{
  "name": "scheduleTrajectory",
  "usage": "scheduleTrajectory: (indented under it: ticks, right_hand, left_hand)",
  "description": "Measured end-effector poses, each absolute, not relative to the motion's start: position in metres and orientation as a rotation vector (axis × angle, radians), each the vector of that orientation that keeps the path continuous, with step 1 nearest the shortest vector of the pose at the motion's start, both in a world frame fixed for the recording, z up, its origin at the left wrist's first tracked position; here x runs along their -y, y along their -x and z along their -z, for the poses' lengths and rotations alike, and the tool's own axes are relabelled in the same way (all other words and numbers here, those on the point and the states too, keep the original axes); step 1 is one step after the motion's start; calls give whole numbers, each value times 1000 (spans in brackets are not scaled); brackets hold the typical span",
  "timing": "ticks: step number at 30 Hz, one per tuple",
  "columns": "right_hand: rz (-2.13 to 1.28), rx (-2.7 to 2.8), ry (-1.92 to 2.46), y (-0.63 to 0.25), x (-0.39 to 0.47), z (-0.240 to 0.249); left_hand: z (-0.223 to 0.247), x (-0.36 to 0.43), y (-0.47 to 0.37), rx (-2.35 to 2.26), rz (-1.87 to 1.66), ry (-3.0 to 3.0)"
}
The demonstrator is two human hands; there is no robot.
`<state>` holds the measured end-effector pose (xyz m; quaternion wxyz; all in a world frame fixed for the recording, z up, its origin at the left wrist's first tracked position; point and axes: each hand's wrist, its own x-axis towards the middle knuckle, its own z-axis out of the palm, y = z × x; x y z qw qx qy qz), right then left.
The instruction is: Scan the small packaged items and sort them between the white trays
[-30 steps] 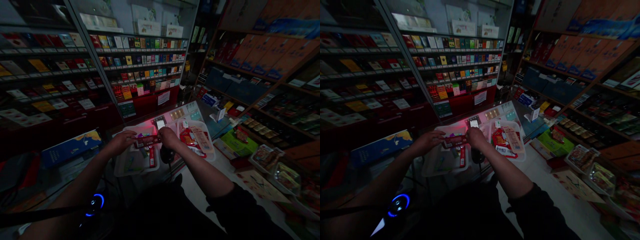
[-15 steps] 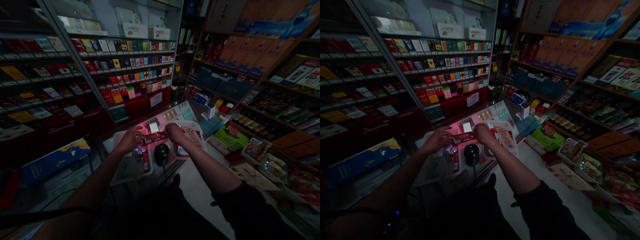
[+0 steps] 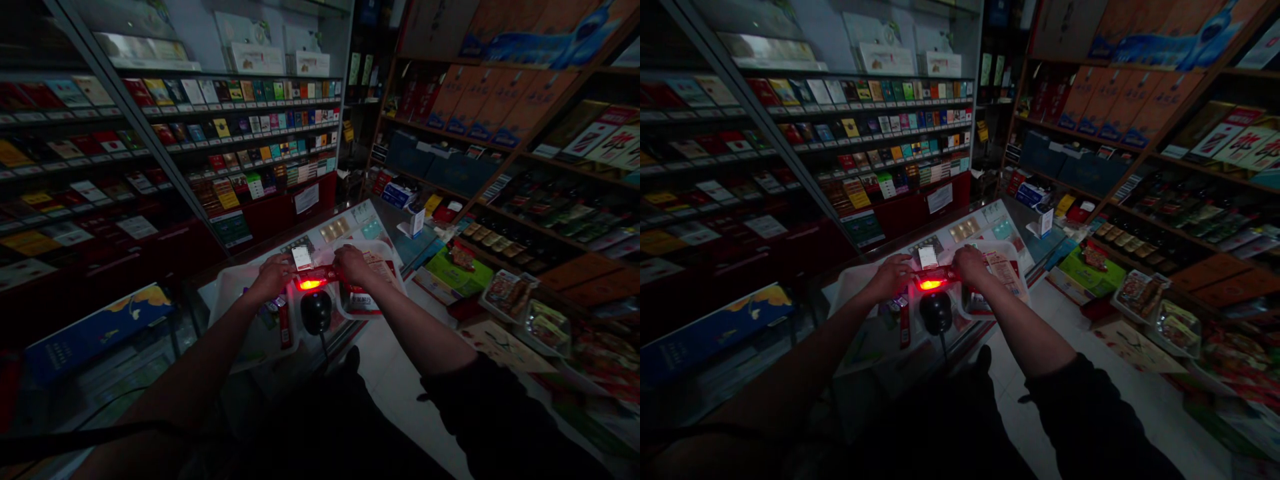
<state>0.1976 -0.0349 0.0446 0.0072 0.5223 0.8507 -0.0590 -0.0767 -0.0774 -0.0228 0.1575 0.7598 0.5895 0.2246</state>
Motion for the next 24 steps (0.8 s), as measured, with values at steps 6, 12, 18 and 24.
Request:
scheduleTrajectory:
  ticks: [6,12,18,24]
  right_hand:
    - [152,-2635,-1635,-202,33,-37]
    - [149,-2648,-1641,-205,32,-34]
    - [173,-2599,-1655,-204,31,-39]
    - [173,-2594,-1680,-206,29,-31]
  left_hand:
    - [30,76,71,-1690,-601,-2186]
    - [32,74,69,-1699,-606,-2187]
    - [34,72,67,-1673,-642,-2133]
    - [37,70,62,-1693,-636,-2141]
